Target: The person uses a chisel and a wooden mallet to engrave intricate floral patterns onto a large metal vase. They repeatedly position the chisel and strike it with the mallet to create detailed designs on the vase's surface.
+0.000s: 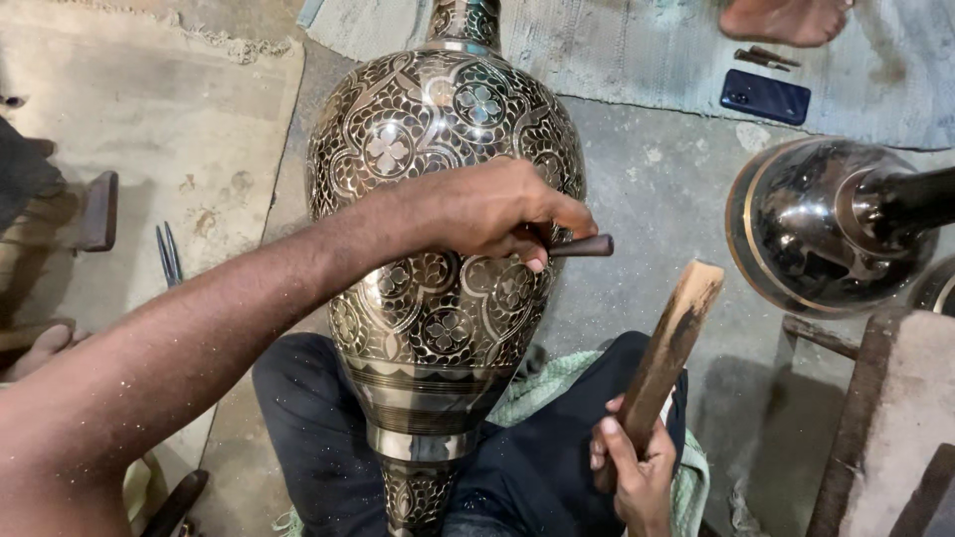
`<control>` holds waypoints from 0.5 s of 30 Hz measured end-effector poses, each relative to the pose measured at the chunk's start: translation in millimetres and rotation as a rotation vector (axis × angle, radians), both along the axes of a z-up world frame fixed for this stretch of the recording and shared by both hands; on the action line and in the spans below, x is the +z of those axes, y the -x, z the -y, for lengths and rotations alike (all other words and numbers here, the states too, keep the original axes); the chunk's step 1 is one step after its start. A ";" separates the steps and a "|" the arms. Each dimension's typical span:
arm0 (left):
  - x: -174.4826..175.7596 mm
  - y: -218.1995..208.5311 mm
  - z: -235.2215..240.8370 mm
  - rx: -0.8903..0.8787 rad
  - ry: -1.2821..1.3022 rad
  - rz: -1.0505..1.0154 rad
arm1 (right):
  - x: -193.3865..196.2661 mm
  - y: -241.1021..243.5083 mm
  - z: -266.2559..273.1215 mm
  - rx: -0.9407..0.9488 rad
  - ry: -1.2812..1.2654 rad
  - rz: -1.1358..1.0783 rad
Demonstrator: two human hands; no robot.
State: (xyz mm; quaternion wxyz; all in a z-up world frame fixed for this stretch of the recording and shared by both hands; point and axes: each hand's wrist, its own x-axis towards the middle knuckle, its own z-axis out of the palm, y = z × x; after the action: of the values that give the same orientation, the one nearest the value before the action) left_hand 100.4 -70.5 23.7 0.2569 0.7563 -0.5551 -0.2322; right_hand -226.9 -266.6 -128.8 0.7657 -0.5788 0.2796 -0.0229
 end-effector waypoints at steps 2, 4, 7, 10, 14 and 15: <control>-3.6 0.2 2.2 -0.048 0.003 0.002 | 12.7 -10.4 -5.6 0.008 0.066 -0.023; -4.7 -0.4 3.8 -0.076 0.063 0.031 | 21.8 -23.8 -8.4 0.012 0.264 -0.145; -3.0 -1.2 3.6 -0.082 0.121 0.070 | 32.9 -38.0 -11.8 0.009 0.258 -0.065; -0.5 -3.2 3.9 -0.070 0.025 0.052 | 38.4 -47.0 -12.4 0.022 0.302 -0.125; -0.9 -0.3 4.1 -0.051 0.001 0.056 | 38.0 -49.4 -14.2 0.043 0.306 -0.051; -1.1 0.2 4.5 -0.044 -0.023 0.057 | 36.9 -49.9 -14.7 0.043 0.306 -0.025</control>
State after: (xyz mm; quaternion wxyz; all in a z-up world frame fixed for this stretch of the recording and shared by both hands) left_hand 100.2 -75.0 22.6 0.2274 0.7530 -0.5760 -0.2225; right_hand -177.0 -251.9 -91.9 0.6653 -0.6948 0.2700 -0.0415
